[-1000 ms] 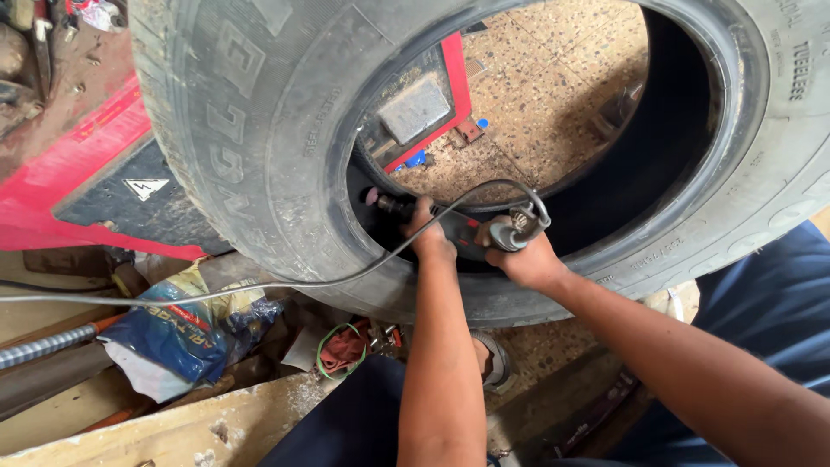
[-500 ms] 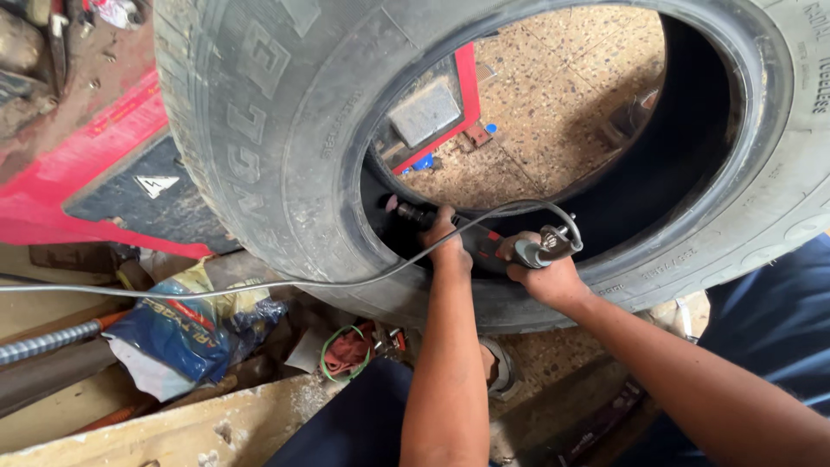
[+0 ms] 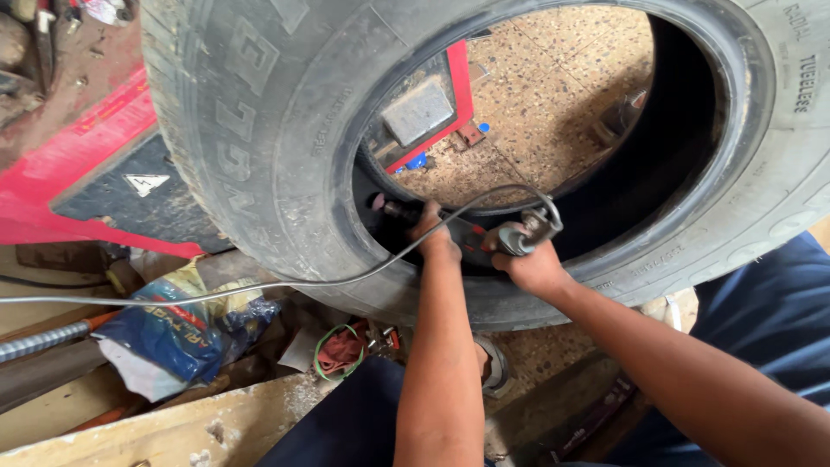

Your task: The person buffs the inner lining of a tire with a power tool and then applies a tool to the inner surface.

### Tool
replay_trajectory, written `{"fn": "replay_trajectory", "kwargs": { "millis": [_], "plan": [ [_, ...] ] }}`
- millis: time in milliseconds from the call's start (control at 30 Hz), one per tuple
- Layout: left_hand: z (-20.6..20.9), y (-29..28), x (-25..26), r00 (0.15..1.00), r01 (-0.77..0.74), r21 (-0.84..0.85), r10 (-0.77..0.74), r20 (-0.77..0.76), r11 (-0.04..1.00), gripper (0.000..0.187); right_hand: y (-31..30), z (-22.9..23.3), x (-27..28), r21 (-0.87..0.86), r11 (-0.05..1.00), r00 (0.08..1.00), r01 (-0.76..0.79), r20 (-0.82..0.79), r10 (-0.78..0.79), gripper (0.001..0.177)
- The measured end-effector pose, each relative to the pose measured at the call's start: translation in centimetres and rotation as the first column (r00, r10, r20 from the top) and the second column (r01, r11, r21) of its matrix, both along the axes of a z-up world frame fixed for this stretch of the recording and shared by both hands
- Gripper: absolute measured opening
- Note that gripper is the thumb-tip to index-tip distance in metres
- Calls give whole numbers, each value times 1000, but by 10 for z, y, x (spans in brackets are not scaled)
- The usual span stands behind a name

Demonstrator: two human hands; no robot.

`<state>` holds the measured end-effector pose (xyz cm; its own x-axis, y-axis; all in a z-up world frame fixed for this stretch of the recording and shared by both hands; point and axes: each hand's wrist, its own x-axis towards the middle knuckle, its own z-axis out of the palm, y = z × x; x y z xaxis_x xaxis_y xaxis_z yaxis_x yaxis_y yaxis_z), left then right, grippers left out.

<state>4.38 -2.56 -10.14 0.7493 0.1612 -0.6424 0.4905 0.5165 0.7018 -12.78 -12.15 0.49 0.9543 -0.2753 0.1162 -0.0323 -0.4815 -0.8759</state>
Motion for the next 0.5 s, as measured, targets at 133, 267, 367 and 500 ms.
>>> {"fn": "replay_trajectory", "kwargs": {
  "millis": [133, 267, 367, 500],
  "plan": [
    [10, 0, -3, 1000, -17, 55, 17, -11, 998, 59, 1, 6, -3, -84, 996, 996, -9, 90, 17, 26],
    [12, 0, -3, 999, -36, -22, 36, 13, 999, 56, 1, 5, 1, -17, 1000, 1000, 6, -7, -6, 26],
    [12, 1, -7, 999, -31, 1, 31, -43, 1000, 59, 2, 5, -7, -38, 999, 999, 2, 45, 0, 26],
    [-9, 1, 7, 997, 43, 7, -44, 61, 999, 51, 1, -3, 7, 37, 999, 1000, 16, -25, -15, 25]
  ]
}}
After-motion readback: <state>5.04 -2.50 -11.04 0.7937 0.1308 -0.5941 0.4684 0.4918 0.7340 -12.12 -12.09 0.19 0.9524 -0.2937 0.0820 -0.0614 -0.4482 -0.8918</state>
